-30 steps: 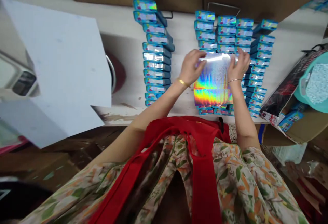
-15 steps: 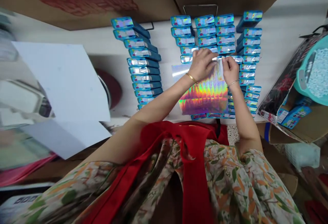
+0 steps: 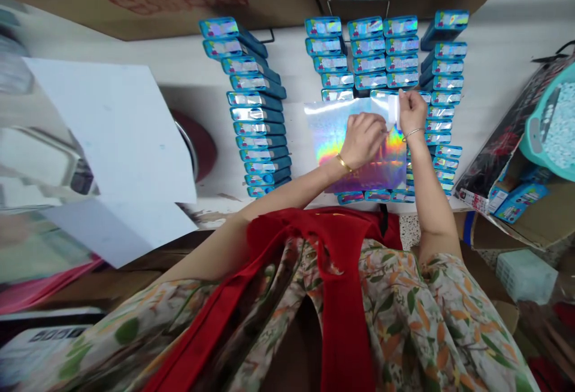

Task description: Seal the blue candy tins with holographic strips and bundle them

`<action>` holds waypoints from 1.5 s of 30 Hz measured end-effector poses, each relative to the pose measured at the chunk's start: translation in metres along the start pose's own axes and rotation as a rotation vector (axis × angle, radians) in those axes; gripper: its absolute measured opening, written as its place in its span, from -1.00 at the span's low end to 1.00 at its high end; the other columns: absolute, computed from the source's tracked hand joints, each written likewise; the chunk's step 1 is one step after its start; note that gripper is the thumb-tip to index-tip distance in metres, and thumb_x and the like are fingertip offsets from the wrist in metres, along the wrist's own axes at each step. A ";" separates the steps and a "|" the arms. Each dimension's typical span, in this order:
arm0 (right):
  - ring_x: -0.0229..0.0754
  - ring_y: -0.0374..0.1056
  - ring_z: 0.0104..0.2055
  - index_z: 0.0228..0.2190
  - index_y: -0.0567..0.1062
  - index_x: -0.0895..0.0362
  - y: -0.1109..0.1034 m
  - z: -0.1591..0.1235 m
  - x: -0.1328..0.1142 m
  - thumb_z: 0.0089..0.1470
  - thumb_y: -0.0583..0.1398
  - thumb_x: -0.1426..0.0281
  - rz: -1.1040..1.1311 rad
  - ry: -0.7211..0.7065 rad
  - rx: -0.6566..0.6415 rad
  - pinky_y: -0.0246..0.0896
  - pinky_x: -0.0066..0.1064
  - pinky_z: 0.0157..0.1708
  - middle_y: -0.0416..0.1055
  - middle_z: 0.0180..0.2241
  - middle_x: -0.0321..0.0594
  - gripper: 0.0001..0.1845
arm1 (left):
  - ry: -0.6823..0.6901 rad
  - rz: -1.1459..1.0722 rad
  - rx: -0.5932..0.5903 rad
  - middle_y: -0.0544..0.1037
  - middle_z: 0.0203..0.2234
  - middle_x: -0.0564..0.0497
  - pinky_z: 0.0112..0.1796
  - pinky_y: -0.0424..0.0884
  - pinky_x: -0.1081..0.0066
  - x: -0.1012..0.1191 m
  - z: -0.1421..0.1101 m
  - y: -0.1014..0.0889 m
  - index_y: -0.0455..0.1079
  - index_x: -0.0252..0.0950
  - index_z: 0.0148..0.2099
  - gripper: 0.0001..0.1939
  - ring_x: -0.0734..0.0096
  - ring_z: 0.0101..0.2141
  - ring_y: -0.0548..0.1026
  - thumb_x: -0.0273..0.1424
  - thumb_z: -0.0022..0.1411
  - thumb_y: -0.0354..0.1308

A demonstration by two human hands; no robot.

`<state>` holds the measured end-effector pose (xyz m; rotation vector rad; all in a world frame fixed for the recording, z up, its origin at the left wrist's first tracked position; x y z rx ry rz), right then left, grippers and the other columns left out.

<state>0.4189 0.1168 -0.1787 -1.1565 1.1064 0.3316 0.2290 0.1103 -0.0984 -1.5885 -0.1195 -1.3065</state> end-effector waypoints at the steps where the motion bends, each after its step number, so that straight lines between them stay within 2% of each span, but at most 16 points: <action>1: -0.08 0.39 -0.21 -0.40 0.43 0.02 -0.006 -0.001 -0.008 0.18 0.02 -0.31 -0.041 -0.018 0.032 0.38 -0.11 -0.12 0.34 -0.42 -0.26 -0.34 | 0.002 -0.054 0.024 0.61 -0.17 -0.08 -0.02 0.26 0.14 0.006 -0.010 -0.007 0.44 -0.22 -0.15 -0.72 0.19 -0.11 0.49 -0.20 0.51 -0.01; 4: 0.01 0.35 0.07 -0.14 0.49 0.00 -0.021 -0.017 -0.050 0.21 0.10 -0.23 -0.137 -0.124 0.155 0.22 0.07 0.21 0.48 -0.07 -0.05 -0.42 | -0.132 -0.335 0.183 0.56 -0.32 0.02 -0.10 0.32 0.23 0.003 -0.039 -0.037 0.39 -0.20 -0.20 -0.71 0.33 -0.24 0.50 -0.10 0.46 0.10; 6: -0.04 0.37 0.07 -0.06 0.49 -0.01 -0.016 -0.041 -0.078 0.23 0.06 -0.23 -0.018 -0.120 0.134 0.26 0.00 0.18 0.47 -0.03 -0.06 -0.39 | -0.303 -0.563 0.305 0.52 -0.34 0.06 -0.17 0.36 0.32 -0.014 -0.060 -0.058 0.37 -0.19 -0.21 -0.66 0.41 -0.29 0.50 -0.03 0.36 0.23; 8: -0.12 0.45 -0.16 -0.09 0.50 0.02 0.007 -0.074 -0.095 0.21 -0.08 -0.32 0.236 0.038 -0.028 0.41 -0.17 -0.13 0.48 -0.21 -0.14 -0.24 | -0.451 -0.749 0.399 0.50 -0.37 0.09 -0.25 0.38 0.39 -0.034 -0.082 -0.074 0.36 -0.19 -0.24 -0.58 0.47 -0.34 0.48 0.02 0.22 0.36; 10: -0.21 0.41 -0.37 -0.15 0.51 0.05 0.040 -0.117 -0.108 0.13 -0.09 -0.39 0.445 0.227 -0.260 0.30 -0.34 -0.42 0.46 -0.35 -0.22 -0.16 | -0.556 -0.862 0.483 0.48 -0.40 0.12 -0.27 0.39 0.43 -0.052 -0.109 -0.089 0.36 -0.21 -0.27 -0.52 0.51 -0.38 0.47 0.01 0.09 0.46; 11: -0.24 0.38 -0.42 -0.19 0.52 0.05 0.056 -0.139 -0.116 0.09 -0.01 -0.40 0.494 0.283 -0.372 0.24 -0.38 -0.48 0.45 -0.38 -0.25 -0.19 | -0.599 -0.895 0.524 0.49 -0.41 0.12 -0.27 0.40 0.44 -0.060 -0.124 -0.094 0.36 -0.22 -0.28 -0.51 0.53 -0.39 0.47 -0.01 0.05 0.50; 13: -0.29 0.33 -0.47 -0.31 0.51 0.04 0.083 -0.177 -0.129 0.00 0.20 -0.33 0.511 0.322 -0.540 0.21 -0.42 -0.51 0.45 -0.44 -0.31 -0.31 | -0.693 -0.924 0.597 0.49 -0.44 0.14 -0.28 0.41 0.47 -0.073 -0.159 -0.102 0.36 -0.23 -0.30 -0.52 0.54 -0.40 0.47 -0.09 0.00 0.54; 15: -0.32 0.26 -0.51 -0.43 0.46 0.05 0.103 -0.203 -0.139 -0.06 0.29 -0.29 0.479 0.307 -0.618 0.20 -0.41 -0.50 0.41 -0.51 -0.36 -0.36 | -0.806 -0.911 0.649 0.48 -0.48 0.16 -0.31 0.38 0.49 -0.084 -0.195 -0.106 0.35 -0.24 -0.33 -0.55 0.56 -0.44 0.46 -0.18 -0.01 0.56; 18: -0.32 0.20 -0.53 -0.52 0.42 0.06 0.131 -0.222 -0.148 -0.07 0.23 -0.36 0.423 0.237 -0.648 0.16 -0.39 -0.47 0.35 -0.58 -0.38 -0.30 | -0.938 -0.855 0.717 0.45 -0.53 0.19 -0.36 0.34 0.51 -0.099 -0.244 -0.111 0.35 -0.25 -0.36 -0.60 0.59 -0.49 0.42 -0.26 0.00 0.54; 21: -0.30 0.17 -0.53 -0.53 0.39 0.05 0.160 -0.231 -0.156 -0.05 0.18 -0.38 0.385 0.163 -0.720 0.11 -0.37 -0.45 0.30 -0.60 -0.39 -0.28 | -0.970 -0.770 0.765 0.46 -0.53 0.18 -0.34 0.38 0.48 -0.114 -0.271 -0.122 0.34 -0.23 -0.36 -0.64 0.57 -0.48 0.43 -0.23 0.05 0.48; 24: -0.29 0.18 -0.51 -0.51 0.37 0.03 0.183 -0.235 -0.160 0.00 0.14 -0.38 0.380 0.154 -0.773 0.14 -0.36 -0.43 0.28 -0.58 -0.38 -0.29 | -0.923 -0.663 0.775 0.47 -0.49 0.14 -0.30 0.42 0.44 -0.127 -0.277 -0.139 0.33 -0.21 -0.34 -0.64 0.51 -0.44 0.46 -0.17 0.11 0.44; 27: -0.28 0.21 -0.51 -0.49 0.37 0.02 0.194 -0.238 -0.159 0.04 0.06 -0.40 0.417 0.239 -0.790 0.21 -0.35 -0.44 0.31 -0.56 -0.35 -0.27 | -0.875 -0.623 0.742 0.45 -0.48 0.12 -0.31 0.42 0.43 -0.135 -0.275 -0.149 0.33 -0.20 -0.32 -0.63 0.49 -0.43 0.45 -0.12 0.13 0.42; 32: -0.29 0.16 -0.54 -0.51 0.34 0.02 0.200 -0.241 -0.154 -0.12 0.32 -0.29 0.382 0.258 -0.796 0.16 -0.36 -0.48 0.26 -0.61 -0.41 -0.35 | -0.861 -0.624 0.713 0.46 -0.50 0.13 -0.35 0.40 0.43 -0.142 -0.276 -0.148 0.36 -0.20 -0.34 -0.68 0.50 -0.46 0.41 -0.16 0.14 0.42; 34: -0.29 0.16 -0.55 -0.49 0.34 0.02 0.205 -0.242 -0.149 -0.08 0.33 -0.24 0.386 0.269 -0.799 0.16 -0.36 -0.48 0.25 -0.61 -0.42 -0.39 | -0.844 -0.586 0.695 0.45 -0.52 0.12 -0.37 0.39 0.43 -0.145 -0.277 -0.148 0.37 -0.20 -0.35 -0.70 0.49 -0.48 0.39 -0.17 0.17 0.38; 41: -0.30 0.15 -0.55 -0.50 0.30 0.02 0.228 -0.235 -0.135 0.03 0.29 -0.18 0.330 0.253 -0.729 0.13 -0.37 -0.49 0.25 -0.59 -0.41 -0.44 | -0.790 0.019 0.635 0.54 -0.24 -0.03 -0.06 0.46 0.23 -0.159 -0.280 -0.159 0.41 -0.18 -0.32 -0.83 0.29 -0.19 0.48 -0.25 0.26 0.30; 45: -0.32 0.09 -0.57 -0.51 0.29 0.02 0.238 -0.232 -0.126 0.05 0.31 -0.13 0.296 0.259 -0.727 0.04 -0.38 -0.51 0.20 -0.63 -0.45 -0.46 | -0.784 0.129 0.602 0.53 -0.20 -0.06 -0.01 0.45 0.15 -0.169 -0.280 -0.155 0.44 -0.15 -0.30 -0.84 0.21 -0.13 0.48 -0.22 0.30 0.26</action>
Point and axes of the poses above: each hand's wrist, its own z-axis towards the middle knuckle, its own y-axis out of the palm, x = y × z, the point moved 6 cm from there along z, towards the middle knuckle
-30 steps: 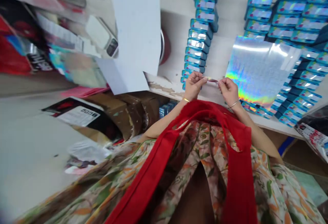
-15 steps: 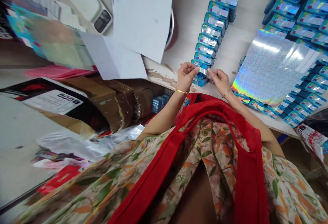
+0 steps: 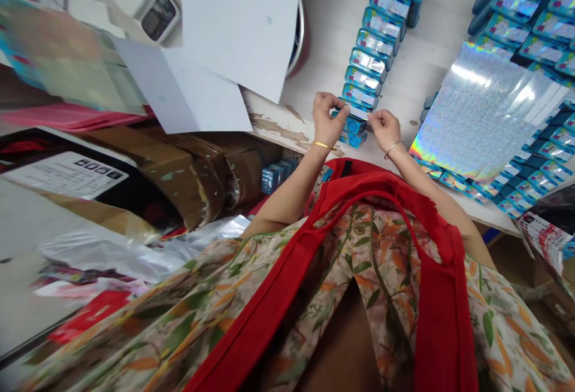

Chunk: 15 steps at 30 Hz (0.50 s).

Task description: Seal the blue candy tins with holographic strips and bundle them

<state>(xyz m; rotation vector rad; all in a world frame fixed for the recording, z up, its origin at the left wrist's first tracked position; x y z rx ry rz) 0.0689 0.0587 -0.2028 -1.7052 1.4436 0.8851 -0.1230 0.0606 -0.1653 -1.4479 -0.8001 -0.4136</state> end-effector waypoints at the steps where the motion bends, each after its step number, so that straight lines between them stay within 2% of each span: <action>1: -0.32 0.07 -0.57 -0.51 0.29 0.02 0.000 0.002 0.003 0.07 0.31 -0.11 -0.015 0.004 0.007 0.03 -0.38 -0.51 0.19 -0.63 -0.46 -0.48 | 0.009 0.014 0.000 0.52 -0.20 -0.07 0.00 0.44 0.12 -0.001 0.000 0.002 0.45 -0.15 -0.28 -0.82 0.19 -0.11 0.47 -0.19 0.32 0.24; 5: -0.33 0.05 -0.56 -0.49 0.28 0.02 0.004 0.012 0.019 0.14 0.30 0.02 -0.085 0.015 -0.002 0.03 -0.38 -0.48 0.14 -0.62 -0.48 -0.56 | 0.011 0.051 0.010 0.50 -0.15 -0.11 0.05 0.40 0.01 -0.003 -0.001 0.005 0.46 -0.15 -0.19 -0.71 0.06 -0.02 0.46 -0.05 0.36 0.18; 8: -0.30 0.11 -0.53 -0.39 0.31 0.02 0.008 0.010 0.027 0.17 0.30 0.09 -0.113 0.006 -0.010 0.15 -0.37 -0.42 0.13 -0.59 -0.49 -0.65 | -0.028 0.025 0.008 0.48 -0.03 -0.15 0.08 0.39 0.01 -0.012 -0.001 0.009 0.42 -0.15 -0.02 -0.60 0.04 0.06 0.44 0.03 0.32 0.21; 10: -0.26 0.15 -0.52 -0.25 0.36 0.02 0.009 0.000 0.027 0.18 0.28 0.09 -0.140 -0.010 0.017 0.25 -0.34 -0.38 0.16 -0.56 -0.48 -0.68 | -0.077 -0.028 -0.013 0.45 0.07 -0.17 0.08 0.42 0.07 -0.024 0.001 0.014 0.33 -0.13 0.13 -0.44 0.07 0.10 0.44 0.07 0.25 0.27; 12: -0.22 0.22 -0.49 -0.06 0.39 0.04 0.010 -0.014 0.023 0.23 0.22 0.08 -0.186 -0.048 0.038 0.34 -0.28 -0.31 0.26 -0.49 -0.40 -0.62 | -0.144 -0.105 -0.057 0.42 0.14 -0.20 0.07 0.45 0.12 -0.040 0.005 0.022 0.25 -0.12 0.22 -0.28 0.09 0.12 0.44 0.10 0.17 0.34; 15: -0.12 0.37 -0.33 0.18 0.37 0.09 0.020 -0.032 0.016 0.28 0.12 0.13 -0.230 -0.100 -0.051 0.44 -0.16 -0.10 0.43 -0.32 -0.20 -0.48 | -0.243 -0.226 -0.131 0.42 0.14 -0.21 0.07 0.47 0.13 -0.063 0.010 0.035 0.22 -0.11 0.26 -0.14 0.09 0.11 0.47 0.12 0.05 0.43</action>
Point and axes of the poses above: each hand's wrist, its own z-axis towards the middle knuckle, its own y-axis out of the palm, x = y × z, the point moved 6 cm from there along z, towards the middle knuckle
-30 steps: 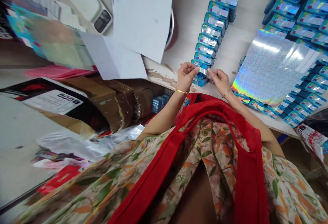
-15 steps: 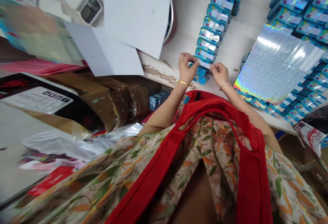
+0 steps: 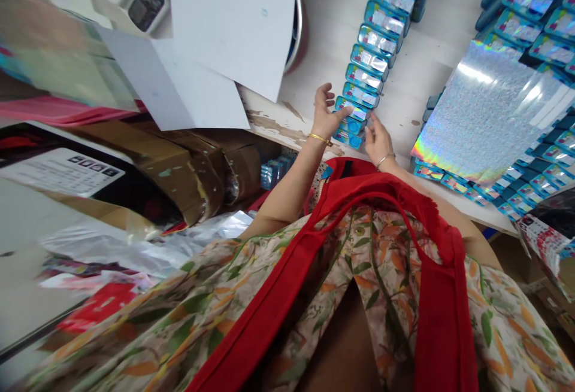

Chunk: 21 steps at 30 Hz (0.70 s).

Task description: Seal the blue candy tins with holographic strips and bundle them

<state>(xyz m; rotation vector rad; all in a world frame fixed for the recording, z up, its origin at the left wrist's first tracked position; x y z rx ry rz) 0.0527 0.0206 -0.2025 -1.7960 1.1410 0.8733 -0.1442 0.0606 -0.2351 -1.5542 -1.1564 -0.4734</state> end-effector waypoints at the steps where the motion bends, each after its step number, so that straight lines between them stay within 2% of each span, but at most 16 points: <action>1: -0.09 0.41 -0.28 0.23 0.36 0.10 0.006 -0.003 -0.002 0.28 0.11 0.16 0.003 -0.003 -0.054 0.44 -0.13 -0.04 0.46 -0.29 -0.17 -0.44 | -0.029 -0.035 -0.027 0.43 0.13 -0.21 0.07 0.47 0.12 -0.007 0.003 0.002 0.22 -0.11 0.26 -0.12 0.09 0.10 0.48 0.12 0.02 0.45; 4: -0.03 0.45 -0.22 0.27 0.37 0.11 0.017 -0.006 -0.004 0.23 0.15 0.18 0.007 0.040 -0.187 0.44 -0.08 0.03 0.50 -0.31 -0.17 -0.38 | -0.125 -0.133 -0.150 0.48 0.05 -0.22 0.03 0.51 0.11 -0.024 0.010 0.002 0.26 -0.15 0.26 -0.08 0.07 0.05 0.54 0.12 -0.02 0.48; 6: -0.01 0.46 -0.23 0.23 0.43 0.11 0.011 -0.003 -0.007 0.21 0.17 0.17 -0.025 0.058 -0.209 0.44 -0.07 0.03 0.52 -0.35 -0.17 -0.40 | -0.168 -0.154 -0.233 0.50 0.00 -0.22 0.01 0.53 0.09 -0.024 0.010 -0.003 0.29 -0.19 0.25 -0.06 0.04 0.03 0.55 0.11 -0.05 0.50; 7: 0.00 0.46 -0.22 0.20 0.47 0.11 0.001 0.000 -0.011 0.22 0.16 0.16 -0.048 0.038 -0.194 0.44 -0.07 0.04 0.53 -0.35 -0.16 -0.42 | -0.156 -0.142 -0.231 0.51 0.00 -0.22 0.02 0.53 0.06 -0.018 0.010 -0.008 0.30 -0.20 0.24 -0.05 0.02 0.04 0.55 0.11 -0.08 0.51; 8: 0.00 0.47 -0.20 0.17 0.49 0.09 -0.015 0.002 -0.017 0.24 0.14 0.15 -0.076 -0.006 -0.157 0.44 -0.07 0.05 0.54 -0.32 -0.13 -0.46 | -0.117 -0.120 -0.201 0.51 0.01 -0.22 0.06 0.51 0.03 -0.007 0.011 -0.014 0.32 -0.19 0.23 -0.05 0.00 0.06 0.53 0.11 -0.10 0.52; 9: 0.00 0.47 -0.16 0.15 0.51 0.07 -0.037 0.005 -0.023 0.27 0.11 0.13 -0.111 -0.069 -0.096 0.44 -0.08 0.06 0.55 -0.28 -0.10 -0.48 | -0.043 -0.091 -0.124 0.50 0.04 -0.22 0.11 0.48 0.01 0.010 0.012 -0.020 0.33 -0.17 0.22 -0.06 -0.01 0.09 0.50 0.12 -0.11 0.52; 11: 0.01 0.45 -0.03 0.13 0.52 0.03 -0.097 0.008 -0.034 0.33 0.03 0.11 -0.218 -0.192 0.096 0.39 -0.05 0.13 0.54 -0.14 -0.05 -0.50 | 0.155 -0.058 0.053 0.49 0.11 -0.18 0.20 0.41 0.01 0.056 0.011 -0.024 0.36 -0.11 0.21 -0.17 0.01 0.13 0.47 0.15 -0.01 0.44; 12: 0.02 0.43 0.04 0.13 0.50 0.01 -0.133 0.008 -0.036 0.36 0.00 0.10 -0.291 -0.224 0.215 0.34 0.00 0.18 0.51 -0.07 -0.04 -0.50 | 0.244 -0.049 0.064 0.50 0.09 -0.15 0.19 0.42 0.03 0.083 0.009 -0.014 0.38 -0.09 0.18 -0.27 0.04 0.11 0.48 0.15 0.08 0.38; 14: 0.06 0.33 0.19 0.15 0.46 0.00 -0.209 0.007 -0.032 0.38 -0.04 0.06 -0.447 -0.216 0.466 0.21 0.15 0.26 0.43 0.06 -0.02 -0.48 | 0.427 -0.032 -0.082 0.55 -0.03 -0.13 0.12 0.45 0.07 0.141 0.005 0.029 0.44 -0.10 0.09 -0.48 0.10 0.01 0.52 0.12 0.27 0.21; 16: 0.10 0.22 0.27 0.17 0.43 0.00 -0.278 0.003 -0.020 0.39 -0.06 0.02 -0.582 -0.158 0.684 0.08 0.24 0.30 0.35 0.15 0.01 -0.46 | 0.605 0.004 -0.299 0.58 -0.10 -0.12 0.09 0.43 0.09 0.198 -0.004 0.091 0.47 -0.14 0.03 -0.55 0.13 -0.04 0.53 0.07 0.40 0.05; 17: 0.11 0.19 0.29 0.17 0.43 0.01 -0.306 0.003 -0.012 0.39 -0.05 0.02 -0.632 -0.131 0.758 0.05 0.24 0.32 0.32 0.17 0.03 -0.46 | 0.680 0.037 -0.381 0.58 -0.09 -0.13 0.10 0.41 0.09 0.223 -0.009 0.124 0.47 -0.16 0.03 -0.56 0.11 -0.02 0.52 0.04 0.43 0.01; 19: 0.09 0.13 0.33 0.17 0.42 0.01 -0.341 0.004 0.005 0.40 -0.03 0.06 -0.694 -0.099 0.825 -0.01 0.19 0.34 0.29 0.21 0.05 -0.49 | 0.773 0.128 -0.472 0.56 -0.01 -0.15 0.14 0.35 0.05 0.260 -0.013 0.188 0.47 -0.17 0.05 -0.60 0.05 0.07 0.47 -0.02 0.45 0.01; 21: 0.05 0.06 0.38 0.18 0.41 0.03 -0.354 0.008 0.020 0.41 -0.03 0.13 -0.707 -0.106 0.819 -0.07 0.13 0.37 0.27 0.25 0.05 -0.53 | 0.825 0.199 -0.522 0.52 0.07 -0.18 0.17 0.29 0.01 0.282 -0.015 0.243 0.48 -0.16 0.07 -0.65 -0.01 0.14 0.42 -0.09 0.43 0.08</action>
Point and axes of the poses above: each hand's wrist, its own z-axis towards the middle knuckle, its own y-axis out of the palm, x = y × z, the point moved 6 cm from there along z, towards the middle knuckle
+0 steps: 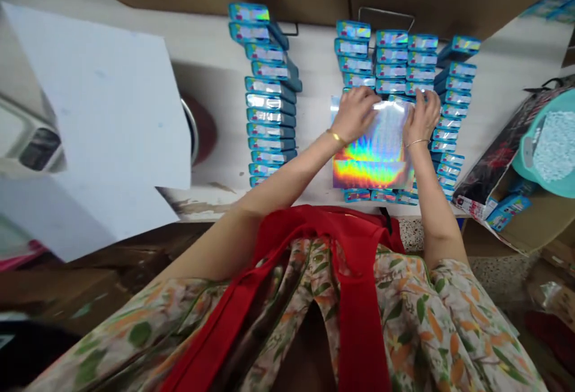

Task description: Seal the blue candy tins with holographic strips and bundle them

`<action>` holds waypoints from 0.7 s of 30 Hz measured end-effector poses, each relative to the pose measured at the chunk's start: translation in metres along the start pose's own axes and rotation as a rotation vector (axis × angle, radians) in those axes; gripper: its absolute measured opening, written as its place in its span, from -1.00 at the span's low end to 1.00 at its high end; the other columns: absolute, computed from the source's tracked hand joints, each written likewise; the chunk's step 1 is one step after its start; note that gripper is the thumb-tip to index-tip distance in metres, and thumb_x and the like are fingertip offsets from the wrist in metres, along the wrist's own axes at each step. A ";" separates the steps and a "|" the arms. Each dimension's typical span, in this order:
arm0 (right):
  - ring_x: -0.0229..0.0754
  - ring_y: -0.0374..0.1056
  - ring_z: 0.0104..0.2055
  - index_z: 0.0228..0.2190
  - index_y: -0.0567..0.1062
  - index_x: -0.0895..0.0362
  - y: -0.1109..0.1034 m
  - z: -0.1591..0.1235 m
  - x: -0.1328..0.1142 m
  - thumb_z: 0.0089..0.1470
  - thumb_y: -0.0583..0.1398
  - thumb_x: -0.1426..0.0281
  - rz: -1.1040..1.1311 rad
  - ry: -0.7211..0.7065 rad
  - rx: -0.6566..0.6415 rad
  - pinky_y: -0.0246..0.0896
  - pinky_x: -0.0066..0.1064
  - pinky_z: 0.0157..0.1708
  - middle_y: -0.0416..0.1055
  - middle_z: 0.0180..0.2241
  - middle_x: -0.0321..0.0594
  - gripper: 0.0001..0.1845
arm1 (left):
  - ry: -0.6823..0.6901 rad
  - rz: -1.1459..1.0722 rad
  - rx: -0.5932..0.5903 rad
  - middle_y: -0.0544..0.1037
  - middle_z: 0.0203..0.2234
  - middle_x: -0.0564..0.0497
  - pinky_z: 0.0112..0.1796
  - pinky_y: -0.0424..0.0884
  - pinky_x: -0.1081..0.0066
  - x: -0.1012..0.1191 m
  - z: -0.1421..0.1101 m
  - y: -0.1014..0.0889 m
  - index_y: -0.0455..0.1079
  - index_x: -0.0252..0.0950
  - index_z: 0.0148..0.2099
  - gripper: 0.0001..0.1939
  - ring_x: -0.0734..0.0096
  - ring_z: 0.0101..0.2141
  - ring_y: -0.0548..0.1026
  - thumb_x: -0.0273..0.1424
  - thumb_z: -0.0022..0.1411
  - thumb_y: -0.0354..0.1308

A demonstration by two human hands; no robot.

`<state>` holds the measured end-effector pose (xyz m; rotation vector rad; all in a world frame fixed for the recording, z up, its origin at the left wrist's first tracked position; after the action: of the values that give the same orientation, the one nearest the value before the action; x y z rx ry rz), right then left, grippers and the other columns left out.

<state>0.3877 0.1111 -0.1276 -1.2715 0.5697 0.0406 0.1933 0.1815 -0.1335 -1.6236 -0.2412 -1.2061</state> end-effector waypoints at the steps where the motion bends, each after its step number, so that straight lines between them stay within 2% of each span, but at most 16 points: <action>1: 0.02 0.03 0.40 0.19 0.40 0.04 0.003 0.000 0.004 0.42 -0.03 0.17 0.012 -0.010 -0.009 -0.11 0.12 0.38 0.27 0.27 0.05 -0.54 | 0.012 0.019 -0.023 0.50 0.10 -0.20 0.18 0.27 -0.01 0.003 0.015 0.017 0.48 -0.16 0.06 -0.67 -0.04 0.16 0.40 -0.11 0.41 0.12; 3: 0.00 -0.04 0.42 0.20 0.37 0.09 0.008 -0.004 0.006 0.43 -0.04 0.21 0.040 -0.020 -0.021 -0.16 0.12 0.38 0.26 0.30 0.08 -0.55 | 0.013 0.048 -0.057 0.48 0.12 -0.24 0.19 0.22 -0.06 0.004 0.034 0.042 0.49 -0.21 0.04 -0.68 -0.11 0.19 0.36 -0.14 0.39 0.17; 6: 0.04 -0.07 0.43 0.12 0.42 0.12 0.008 -0.010 0.004 0.43 -0.02 0.17 0.045 -0.017 -0.027 -0.18 0.15 0.37 0.25 0.31 0.11 -0.57 | -0.034 0.108 -0.113 0.48 0.10 -0.27 0.20 0.19 -0.07 -0.001 0.037 0.055 0.49 -0.25 -0.01 -0.69 -0.13 0.20 0.36 -0.15 0.44 0.08; 7: 0.07 -0.01 0.39 0.04 0.46 0.11 0.007 -0.011 0.003 0.42 -0.02 0.13 0.042 -0.015 -0.031 -0.13 0.15 0.35 0.30 0.26 0.11 -0.57 | -0.046 0.134 -0.136 0.49 0.08 -0.26 0.20 0.19 -0.06 -0.003 0.033 0.053 0.48 -0.25 -0.01 -0.68 -0.11 0.18 0.37 -0.15 0.47 0.04; 9: 0.09 0.23 0.19 -0.17 0.50 0.08 0.008 -0.009 0.001 0.41 -0.07 0.04 0.086 -0.019 -0.079 0.07 0.11 0.24 0.44 0.04 0.08 -0.51 | -0.040 0.179 -0.174 0.50 0.06 -0.24 0.19 0.19 -0.01 -0.003 0.023 0.045 0.47 -0.22 0.04 -0.63 -0.06 0.16 0.39 -0.13 0.49 -0.04; 12: 0.00 0.37 -0.13 -0.33 0.43 0.05 0.019 -0.002 -0.003 0.39 -0.15 -0.08 0.286 -0.037 -0.231 0.30 0.01 0.02 0.44 -0.30 -0.10 -0.40 | 0.020 0.218 -0.181 0.51 0.07 -0.21 0.16 0.21 0.03 0.005 0.010 0.027 0.41 -0.19 0.17 -0.56 -0.01 0.14 0.40 -0.09 0.52 -0.12; 15: -0.05 0.40 -0.17 -0.37 0.43 0.04 0.030 0.006 -0.007 0.35 -0.10 -0.15 0.437 -0.034 -0.308 0.35 -0.07 -0.01 0.40 -0.37 -0.18 -0.38 | 0.052 0.230 -0.162 0.53 0.09 -0.16 0.14 0.21 0.04 0.013 0.008 0.021 0.43 -0.17 0.16 -0.53 0.03 0.14 0.40 -0.11 0.54 -0.20; 21: -0.09 0.39 -0.28 -0.43 0.43 0.05 0.045 0.016 0.001 0.26 -0.07 -0.26 0.482 0.010 -0.324 0.40 -0.11 -0.10 0.35 -0.46 -0.25 -0.31 | 0.048 0.165 -0.097 0.51 0.17 -0.16 0.15 0.16 0.03 0.015 0.007 0.033 0.47 -0.19 0.07 -0.55 0.04 0.20 0.36 -0.17 0.55 -0.22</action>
<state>0.3795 0.1392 -0.1654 -1.4191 0.8942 0.5466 0.2264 0.1676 -0.1413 -1.6612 -0.0174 -1.1430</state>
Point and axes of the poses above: each hand's wrist, its own z-axis towards the middle knuckle, its own y-axis out of the palm, x = y × z, the point moved 6 cm from there along z, towards the middle knuckle
